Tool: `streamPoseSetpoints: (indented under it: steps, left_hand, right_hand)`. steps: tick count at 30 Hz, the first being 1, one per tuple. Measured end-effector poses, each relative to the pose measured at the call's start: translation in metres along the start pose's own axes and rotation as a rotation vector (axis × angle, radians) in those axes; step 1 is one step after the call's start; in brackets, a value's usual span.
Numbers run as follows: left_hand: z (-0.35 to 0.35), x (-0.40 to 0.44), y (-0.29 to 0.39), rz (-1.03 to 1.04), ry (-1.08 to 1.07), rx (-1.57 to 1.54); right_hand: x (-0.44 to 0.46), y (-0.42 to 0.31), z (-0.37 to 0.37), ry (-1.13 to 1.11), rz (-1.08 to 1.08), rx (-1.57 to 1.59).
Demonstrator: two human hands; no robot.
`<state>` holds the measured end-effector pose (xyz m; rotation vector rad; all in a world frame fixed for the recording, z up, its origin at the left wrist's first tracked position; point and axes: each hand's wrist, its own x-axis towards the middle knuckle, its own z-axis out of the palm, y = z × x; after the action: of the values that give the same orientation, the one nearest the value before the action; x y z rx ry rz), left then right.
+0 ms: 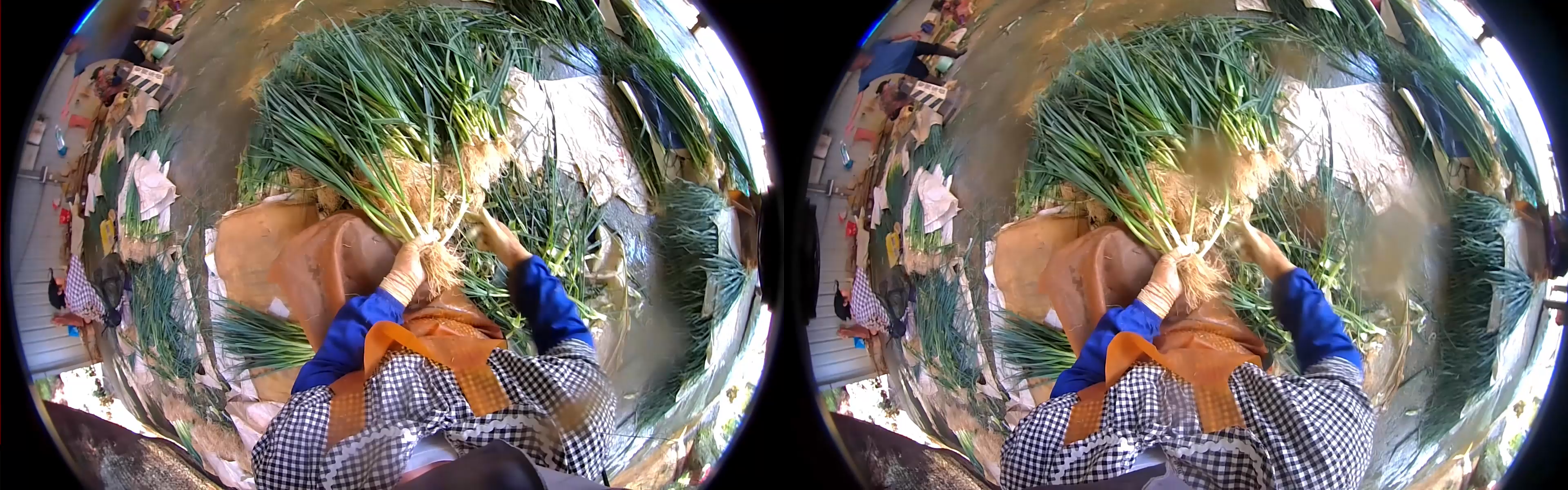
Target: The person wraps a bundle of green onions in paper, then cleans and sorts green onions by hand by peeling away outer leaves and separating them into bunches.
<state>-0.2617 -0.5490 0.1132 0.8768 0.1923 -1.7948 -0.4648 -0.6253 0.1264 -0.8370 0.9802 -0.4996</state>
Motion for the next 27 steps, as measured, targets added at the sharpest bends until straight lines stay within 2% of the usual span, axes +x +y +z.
streamPoseSetpoints:
  steps: [1, 3, 4, 5, 7, 8, 9, 10, 11, 12, 13, 14, 15, 16, 17, 18, 19, 21, 22, 23, 25, 27]
  left_hand:
    - [-0.005, 0.002, -0.002, -0.018, -0.078, 0.012]
    - [0.02, -0.015, -0.008, 0.141, 0.075, 0.325]
    - [0.021, -0.018, -0.013, 0.116, 0.091, 0.417]
    - [0.012, -0.012, -0.022, 0.111, 0.14, 0.46]
    - [0.006, -0.003, -0.032, 0.105, 0.204, 0.354]
    - [0.007, -0.002, -0.033, 0.101, 0.203, 0.352]
    - [0.007, -0.002, -0.035, 0.103, 0.2, 0.209]
    - [0.01, -0.002, -0.035, 0.104, 0.197, 0.068]
    - [0.003, 0.004, -0.032, 0.028, 0.155, 0.02]
    - [0.003, 0.004, -0.028, 0.033, 0.156, 0.058]
    - [0.006, 0.002, -0.023, 0.044, 0.156, 0.099]
    - [0.011, -0.002, -0.019, 0.084, 0.139, 0.037]
    - [0.008, -0.004, -0.014, 0.047, 0.109, 0.018]
    - [0.007, -0.009, -0.01, 0.056, 0.105, 0.033]
    - [0.01, -0.012, -0.005, 0.068, 0.092, 0.05]
    - [0.011, -0.017, -0.001, 0.001, 0.037, 0.009]
    - [0.005, -0.015, -0.001, -0.054, -0.046, -0.064]
    - [0.01, -0.018, 0.001, -0.044, -0.024, -0.06]
    - [0.006, -0.023, -0.002, -0.048, -0.014, -0.062]
    - [0.004, -0.021, -0.001, -0.079, -0.069, -0.079]
    - [0.004, -0.017, 0.001, -0.091, -0.129, -0.089]
    - [0.003, -0.013, -0.004, 0.046, 0.018, 0.026]
  right_hand:
    - [0.035, 0.014, 0.007, -0.017, -0.071, 0.192]
    - [0.084, 0.031, 0.022, 0.244, -0.259, -0.281]
    - [0.077, 0.013, 0.043, 0.477, -0.549, -0.703]
    - [0.077, 0.007, 0.051, 0.595, -0.546, -1.07]
    - [0.064, 0.001, 0.06, 0.648, -0.795, -1.21]
    - [0.057, 0.002, 0.059, 0.593, -0.851, -1.154]
    - [0.046, 0.006, 0.056, 0.539, -0.9, -1.096]
    - [0.028, 0.007, 0.052, 0.381, -0.773, -1.121]
    - [0.005, 0.01, 0.051, 0.234, -0.799, -1.535]
    - [-0.03, -0.009, 0.051, -0.026, -0.572, -1.066]
    - [-0.055, -0.014, 0.037, -0.151, -0.383, -0.98]
    - [-0.083, -0.032, 0.029, -0.179, -0.064, -0.794]
    - [-0.094, -0.025, -0.001, -0.112, 0.153, -0.744]
    - [-0.106, -0.025, -0.022, -0.016, 0.138, -0.73]
    - [-0.1, 0.008, -0.072, 0.002, -0.096, -1.203]
    - [-0.094, 0.02, -0.094, 0.115, 0.391, -1.806]
    - [-0.076, 0.038, -0.102, 0.002, 0.228, -1.924]
    - [-0.025, 0.043, -0.09, 0.051, -0.201, -1.751]
    - [-0.019, -0.009, -0.029, 0.15, 0.064, -1.053]
    - [-0.005, -0.018, 0.006, 0.171, 0.003, -0.358]
    - [0.042, -0.011, 0.04, 0.058, -0.092, 0.074]
    - [0.089, 0.012, 0.049, 0.124, -0.105, 0.126]
